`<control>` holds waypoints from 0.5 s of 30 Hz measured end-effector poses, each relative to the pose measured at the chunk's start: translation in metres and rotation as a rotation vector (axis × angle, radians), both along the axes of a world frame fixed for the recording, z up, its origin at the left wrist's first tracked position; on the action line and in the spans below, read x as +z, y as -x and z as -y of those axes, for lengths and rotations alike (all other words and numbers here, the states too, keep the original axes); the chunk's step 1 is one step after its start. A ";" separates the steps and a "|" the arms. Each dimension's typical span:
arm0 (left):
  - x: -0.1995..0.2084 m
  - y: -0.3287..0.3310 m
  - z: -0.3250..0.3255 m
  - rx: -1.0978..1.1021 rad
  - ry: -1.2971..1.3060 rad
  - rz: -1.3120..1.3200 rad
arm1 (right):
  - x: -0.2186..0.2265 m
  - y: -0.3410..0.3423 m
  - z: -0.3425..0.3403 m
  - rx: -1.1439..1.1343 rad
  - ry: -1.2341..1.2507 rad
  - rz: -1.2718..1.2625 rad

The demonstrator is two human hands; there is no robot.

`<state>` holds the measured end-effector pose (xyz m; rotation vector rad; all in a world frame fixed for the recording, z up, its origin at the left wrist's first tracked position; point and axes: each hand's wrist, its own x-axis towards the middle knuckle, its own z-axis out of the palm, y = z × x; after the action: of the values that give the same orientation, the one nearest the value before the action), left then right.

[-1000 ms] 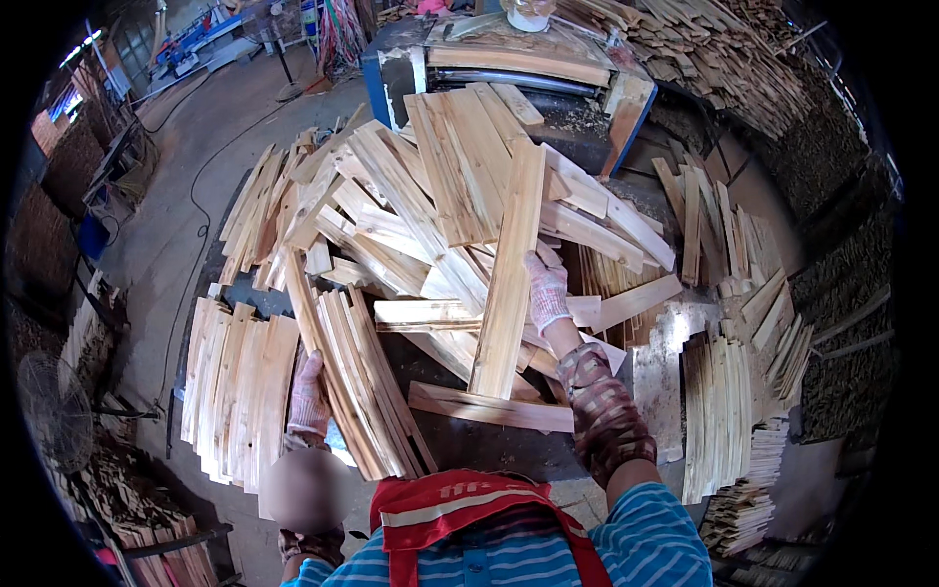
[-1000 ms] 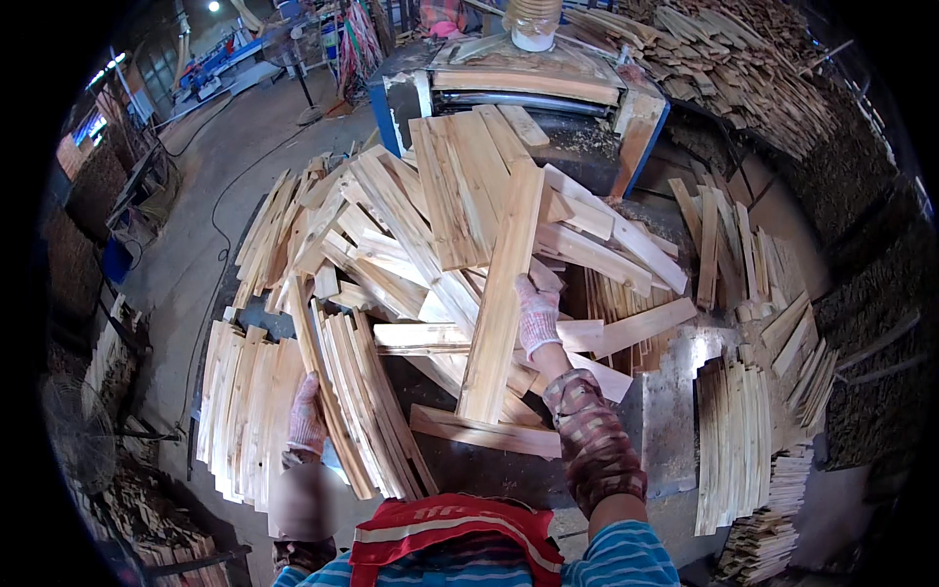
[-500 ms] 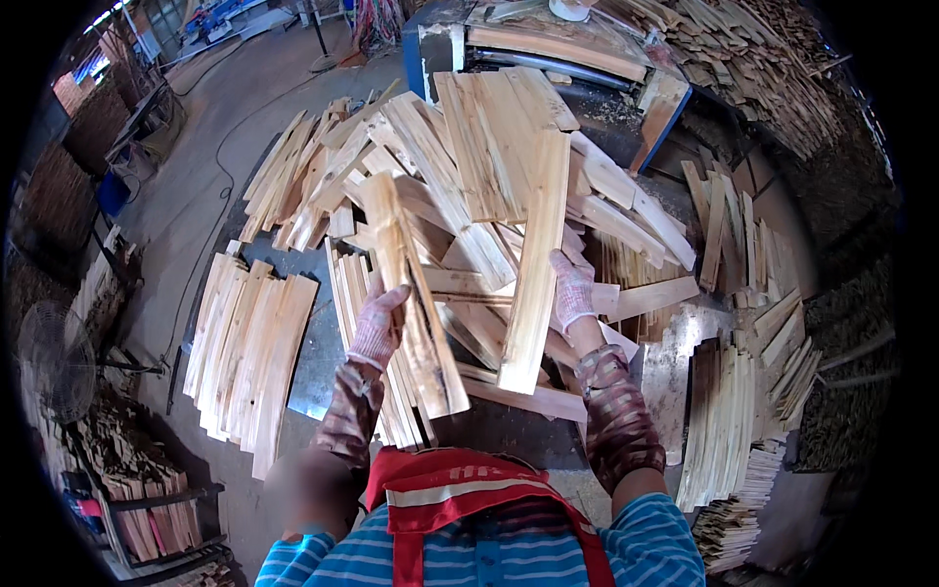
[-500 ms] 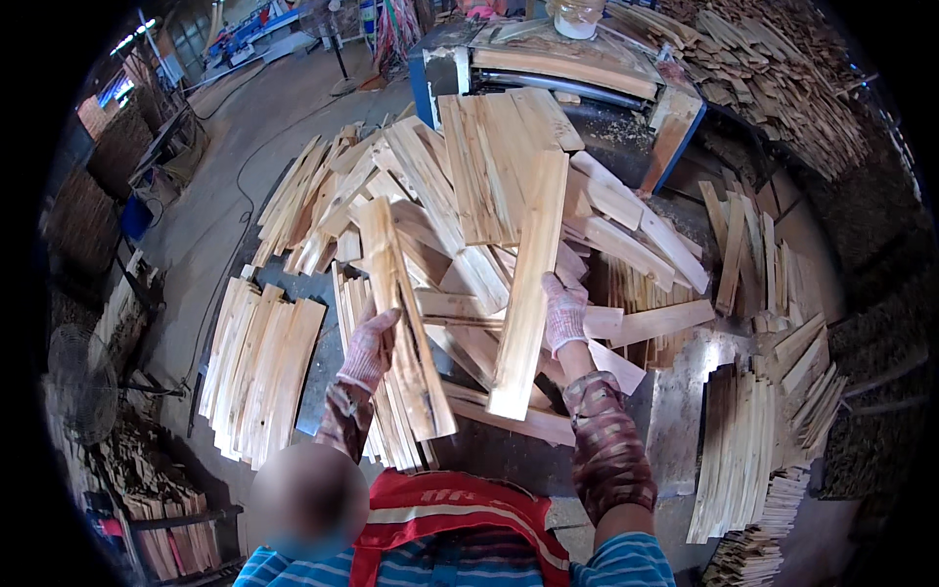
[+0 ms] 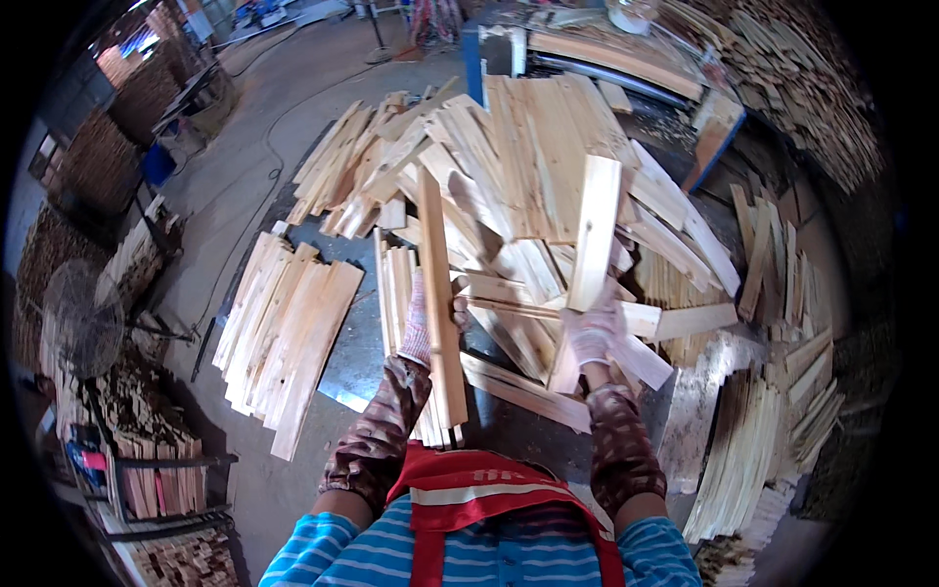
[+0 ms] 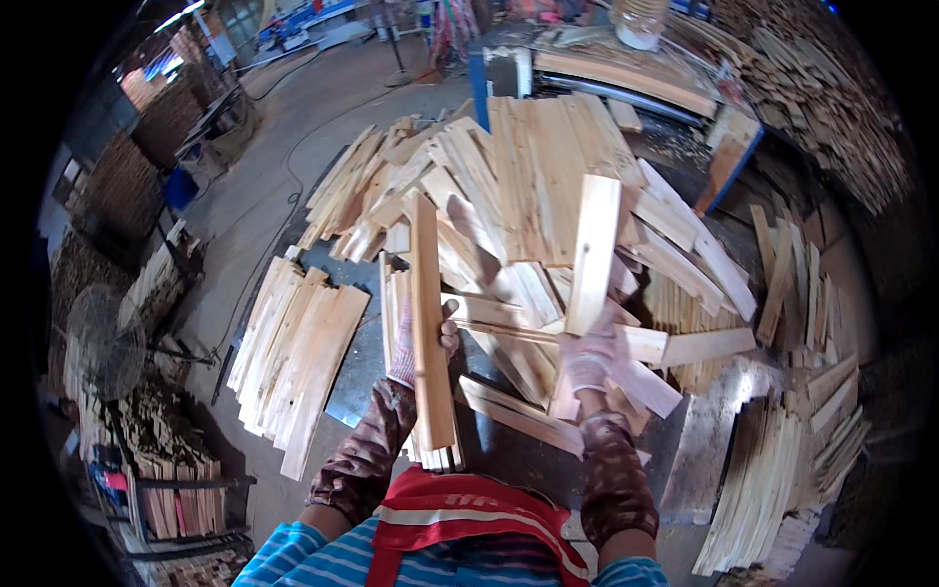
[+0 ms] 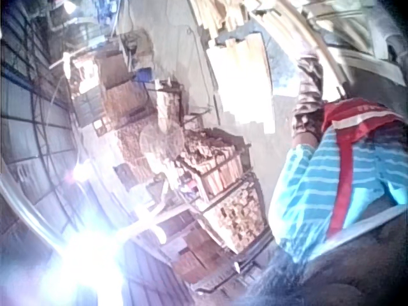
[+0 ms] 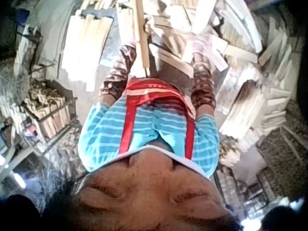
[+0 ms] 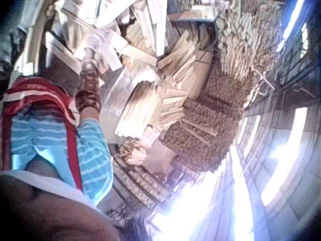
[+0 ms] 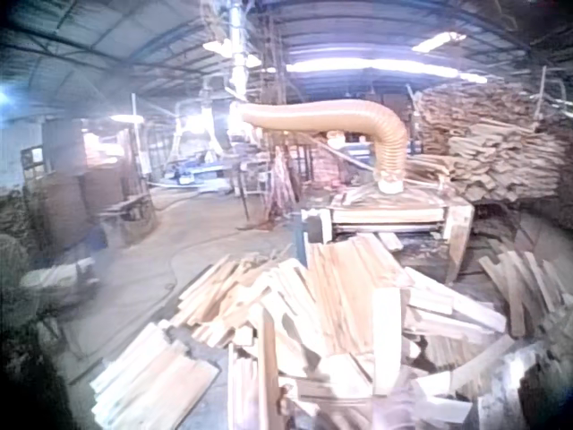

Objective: The person sorts and stacks light-colored wooden planks on a metal workbench in a workshop. They repeatedly pick up planks from a pile, align them, and place them into a neat stack, occasionally moving the stack to a nearby rack.

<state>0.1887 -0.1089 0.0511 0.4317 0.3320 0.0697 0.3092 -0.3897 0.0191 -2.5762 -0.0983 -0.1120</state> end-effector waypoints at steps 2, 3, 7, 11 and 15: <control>0.013 -0.001 0.003 -0.027 0.194 0.223 | -0.031 -0.026 0.032 -0.057 0.032 0.050; 0.024 0.001 0.003 -0.084 0.282 0.287 | -0.042 -0.035 0.049 -0.070 -0.034 0.051; 0.010 0.047 -0.045 0.043 0.091 0.170 | 0.039 -0.007 0.009 0.016 -0.736 -0.376; -0.004 0.083 -0.097 -0.053 -0.196 -0.124 | 0.015 0.006 0.031 0.029 -1.220 -0.406; -0.074 0.132 -0.130 -0.001 -0.778 -0.460 | 0.038 0.030 0.018 0.034 -0.996 -0.263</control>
<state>0.0565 0.0207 -0.0234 1.2271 0.7611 0.0979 0.2794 -0.4079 0.0573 -1.5745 0.0163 0.1588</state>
